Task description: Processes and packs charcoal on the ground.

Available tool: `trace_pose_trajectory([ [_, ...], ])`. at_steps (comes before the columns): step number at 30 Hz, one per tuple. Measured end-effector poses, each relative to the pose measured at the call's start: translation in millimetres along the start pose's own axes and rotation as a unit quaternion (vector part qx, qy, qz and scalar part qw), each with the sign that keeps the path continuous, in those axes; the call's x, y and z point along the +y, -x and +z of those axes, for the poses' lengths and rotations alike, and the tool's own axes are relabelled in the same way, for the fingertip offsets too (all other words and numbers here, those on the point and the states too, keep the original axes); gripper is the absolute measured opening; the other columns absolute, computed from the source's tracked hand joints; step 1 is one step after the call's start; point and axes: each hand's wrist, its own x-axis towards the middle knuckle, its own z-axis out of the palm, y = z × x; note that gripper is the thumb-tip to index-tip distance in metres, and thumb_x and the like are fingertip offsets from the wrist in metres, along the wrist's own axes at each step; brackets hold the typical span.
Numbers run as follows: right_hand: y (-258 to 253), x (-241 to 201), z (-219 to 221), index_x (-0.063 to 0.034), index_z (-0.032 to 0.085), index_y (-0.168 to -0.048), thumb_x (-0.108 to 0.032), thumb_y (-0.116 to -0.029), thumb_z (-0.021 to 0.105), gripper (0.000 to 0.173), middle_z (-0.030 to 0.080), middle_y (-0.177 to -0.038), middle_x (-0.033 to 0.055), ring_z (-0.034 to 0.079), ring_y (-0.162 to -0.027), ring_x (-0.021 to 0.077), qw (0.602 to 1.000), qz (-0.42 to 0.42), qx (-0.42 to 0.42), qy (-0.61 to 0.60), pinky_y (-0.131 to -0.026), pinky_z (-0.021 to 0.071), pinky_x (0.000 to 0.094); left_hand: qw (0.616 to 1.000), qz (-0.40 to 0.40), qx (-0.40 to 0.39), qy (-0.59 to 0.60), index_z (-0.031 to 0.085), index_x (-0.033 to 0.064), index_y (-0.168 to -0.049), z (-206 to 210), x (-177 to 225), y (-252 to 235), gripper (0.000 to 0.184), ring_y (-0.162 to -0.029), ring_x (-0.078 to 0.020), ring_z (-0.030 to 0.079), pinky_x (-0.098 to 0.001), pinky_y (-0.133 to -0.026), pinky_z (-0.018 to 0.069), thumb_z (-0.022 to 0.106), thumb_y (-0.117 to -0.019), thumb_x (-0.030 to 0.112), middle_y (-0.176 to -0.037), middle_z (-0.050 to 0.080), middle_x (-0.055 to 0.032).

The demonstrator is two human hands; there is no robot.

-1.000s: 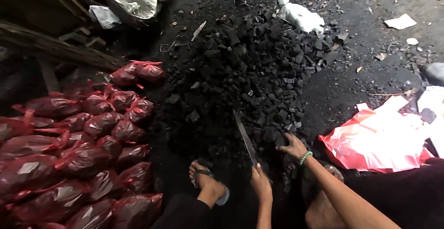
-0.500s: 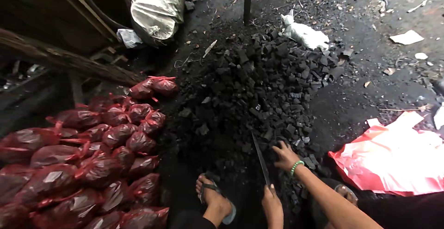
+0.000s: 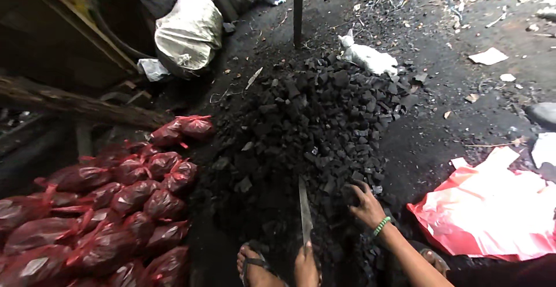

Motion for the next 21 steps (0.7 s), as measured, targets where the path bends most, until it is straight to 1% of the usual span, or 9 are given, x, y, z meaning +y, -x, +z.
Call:
trace_pose_trajectory([
  [2, -10, -4, -10, -0.0138, 0.059, -0.144, -0.015, -0.0861, 0.08, 0.061, 0.043, -0.157, 0.0211, 0.052, -0.136, 0.0375, 0.999, -0.039, 0.008, -0.03, -0.108, 0.0482, 0.0526, 1.0, 0.004, 0.002, -0.017, 0.058, -0.005, -0.117, 6, -10, -4, 0.04, -0.048, -0.0126, 0.045, -0.0274, -0.046, 0.0418, 0.037, -0.1127, 0.029, -0.067, 0.047, -0.0057],
  [5, -29, -20, -14, -0.011, 0.062, -0.14, -0.025, -0.0902, 0.078, 0.055, 0.045, -0.156, 0.0203, 0.044, -0.142, 0.0417, 0.997, -0.06, 0.024, -0.038, -0.114, 0.0395, 0.0578, 0.999, 0.019, 0.038, -0.008, 0.06, -0.0071, -0.117, 17, -18, 0, 0.043, -0.051, -0.0153, 0.048, -0.0312, -0.05, 0.0449, 0.037, -0.1126, 0.029, -0.07, 0.05, -0.0088],
  [8, -57, -49, -7, -0.004, 0.064, -0.136, -0.023, -0.0952, 0.073, 0.046, 0.051, -0.151, 0.0209, 0.048, -0.139, 0.0426, 0.994, -0.107, 0.03, -0.014, -0.113, 0.0409, 0.0574, 0.994, 0.05, 0.076, 0.064, 0.057, -0.011, -0.113, 37, -31, 21, 0.044, -0.049, -0.0112, 0.047, -0.0283, -0.049, 0.0465, 0.033, -0.1128, 0.026, -0.066, 0.049, -0.0061],
  [11, -87, -81, 6, -0.0002, 0.064, -0.133, -0.018, -0.1011, 0.064, 0.037, 0.056, -0.144, 0.0223, 0.054, -0.134, 0.0401, 0.986, -0.168, 0.002, 0.025, -0.112, 0.044, 0.0537, 0.988, 0.039, 0.071, 0.135, 0.057, -0.008, -0.107, 42, -36, 24, 0.042, -0.045, -0.006, 0.043, -0.0223, -0.044, 0.042, 0.032, -0.1128, 0.026, -0.062, 0.044, -0.0004],
  [15, -120, -119, 24, 0.0034, 0.061, -0.136, -0.015, -0.1063, 0.054, 0.035, 0.059, -0.139, 0.0252, 0.058, -0.13, 0.0403, 0.979, -0.192, -0.034, 0.057, -0.111, 0.0448, 0.0525, 0.98, -0.022, 0.024, 0.197, 0.054, -0.0011, -0.101, 15, -3, -11, 0.038, -0.039, -0.006, 0.035, -0.0197, -0.037, 0.0328, 0.034, -0.1131, 0.028, -0.058, 0.039, 0.0019],
  [17, -135, -129, 33, 0.0041, 0.058, -0.139, -0.016, -0.1074, 0.053, 0.038, 0.058, -0.14, 0.0263, 0.058, -0.13, 0.0421, 0.982, -0.175, -0.046, 0.059, -0.11, 0.0447, 0.0552, 0.986, -0.017, 0.013, 0.165, 0.053, 0.0007, -0.102, -4, 21, -45, 0.036, -0.039, -0.0063, 0.034, -0.0196, -0.036, 0.0317, 0.035, -0.1127, 0.03, -0.058, 0.039, 0.001],
  [18, -141, -133, 38, 0.0034, 0.055, -0.143, -0.02, -0.1077, 0.054, 0.042, 0.057, -0.142, 0.0265, 0.056, -0.131, 0.0428, 0.984, -0.158, -0.059, 0.061, -0.11, 0.044, 0.0563, 0.994, 0.001, 0.021, 0.105, 0.055, -0.0007, -0.106, -13, 30, -66, 0.037, -0.041, -0.0082, 0.036, -0.0217, -0.038, 0.0341, 0.036, -0.1126, 0.03, -0.061, 0.041, -0.0011],
  [19, -146, -136, 40, 0.0012, 0.05, -0.148, -0.025, -0.1075, 0.055, 0.048, 0.054, -0.146, 0.0266, 0.054, -0.134, 0.0438, 0.986, -0.133, -0.077, 0.062, -0.111, 0.0426, 0.0577, 0.999, 0.019, 0.031, 0.023, 0.06, -0.0031, -0.113, -21, 36, -86, 0.039, -0.049, -0.0135, 0.042, -0.0281, -0.046, 0.0392, 0.038, -0.1125, 0.029, -0.068, 0.046, -0.006],
  [21, -159, -138, 48, -0.009, 0.043, -0.155, -0.036, -0.1027, 0.063, 0.062, 0.049, -0.151, 0.0266, 0.05, -0.136, 0.0466, 0.99, -0.095, -0.086, 0.062, -0.11, 0.0427, 0.0615, 0.991, 0.055, 0.031, -0.116, 0.063, -0.0047, -0.121, -31, 47, -116, 0.042, -0.072, -0.0262, 0.056, -0.0428, -0.069, 0.0493, 0.039, -0.1123, 0.028, -0.088, 0.06, -0.0178],
])
